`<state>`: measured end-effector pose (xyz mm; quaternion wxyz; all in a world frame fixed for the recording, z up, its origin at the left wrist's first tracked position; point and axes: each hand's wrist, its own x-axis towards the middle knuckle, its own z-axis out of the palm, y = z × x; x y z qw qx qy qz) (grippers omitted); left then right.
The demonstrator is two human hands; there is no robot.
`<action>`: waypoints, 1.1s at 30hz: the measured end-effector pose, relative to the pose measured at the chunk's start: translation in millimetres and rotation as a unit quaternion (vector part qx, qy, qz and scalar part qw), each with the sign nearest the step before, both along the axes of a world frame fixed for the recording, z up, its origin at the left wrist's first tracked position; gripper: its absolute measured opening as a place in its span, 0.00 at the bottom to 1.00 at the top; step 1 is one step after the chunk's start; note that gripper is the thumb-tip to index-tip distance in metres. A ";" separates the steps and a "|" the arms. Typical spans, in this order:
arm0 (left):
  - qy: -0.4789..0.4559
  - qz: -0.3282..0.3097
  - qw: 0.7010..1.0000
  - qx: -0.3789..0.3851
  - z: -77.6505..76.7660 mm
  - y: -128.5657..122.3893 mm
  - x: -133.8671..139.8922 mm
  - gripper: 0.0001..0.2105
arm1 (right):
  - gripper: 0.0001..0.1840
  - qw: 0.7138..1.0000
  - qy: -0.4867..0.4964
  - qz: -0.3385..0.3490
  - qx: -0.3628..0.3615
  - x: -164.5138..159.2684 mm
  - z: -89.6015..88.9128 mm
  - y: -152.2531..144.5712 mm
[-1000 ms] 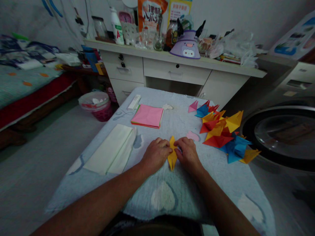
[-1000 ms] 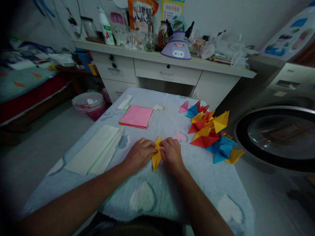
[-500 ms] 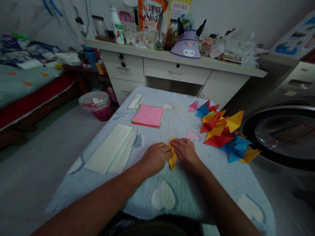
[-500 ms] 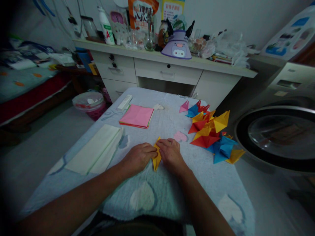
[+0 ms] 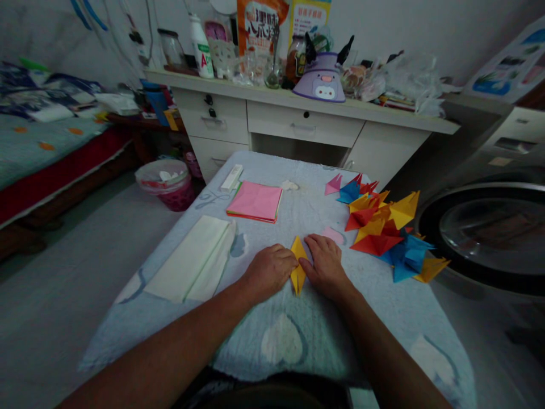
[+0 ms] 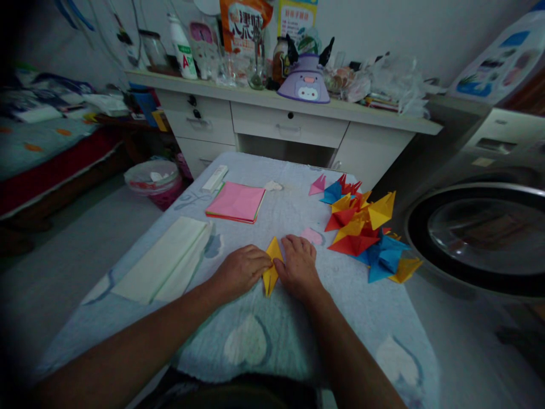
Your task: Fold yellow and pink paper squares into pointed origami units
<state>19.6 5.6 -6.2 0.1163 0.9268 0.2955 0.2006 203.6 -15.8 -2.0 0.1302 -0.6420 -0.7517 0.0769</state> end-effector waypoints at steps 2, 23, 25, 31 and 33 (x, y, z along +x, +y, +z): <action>-0.024 0.028 0.999 -0.026 1.4 0.7 0.2 0.06 | 0.23 1.000 0.023 -0.012 0.010 2.0 -1.3 -0.6; -0.274 0.146 0.896 -0.316 6.4 8.0 5.8 0.15 | 0.10 0.945 0.324 0.043 -0.005 3.5 3.6 -1.7; -0.362 0.117 0.842 -0.382 8.5 7.2 6.4 0.21 | 0.14 0.910 0.410 0.047 -0.022 2.6 3.4 -2.7; -0.495 0.095 0.728 -0.465 17.6 5.7 6.3 0.09 | 0.11 0.874 0.475 0.058 -0.080 -0.9 6.6 -3.7; -0.509 0.099 0.705 -0.483 19.4 5.3 5.3 0.09 | 0.12 0.866 0.490 0.046 -0.090 -1.5 7.6 -3.0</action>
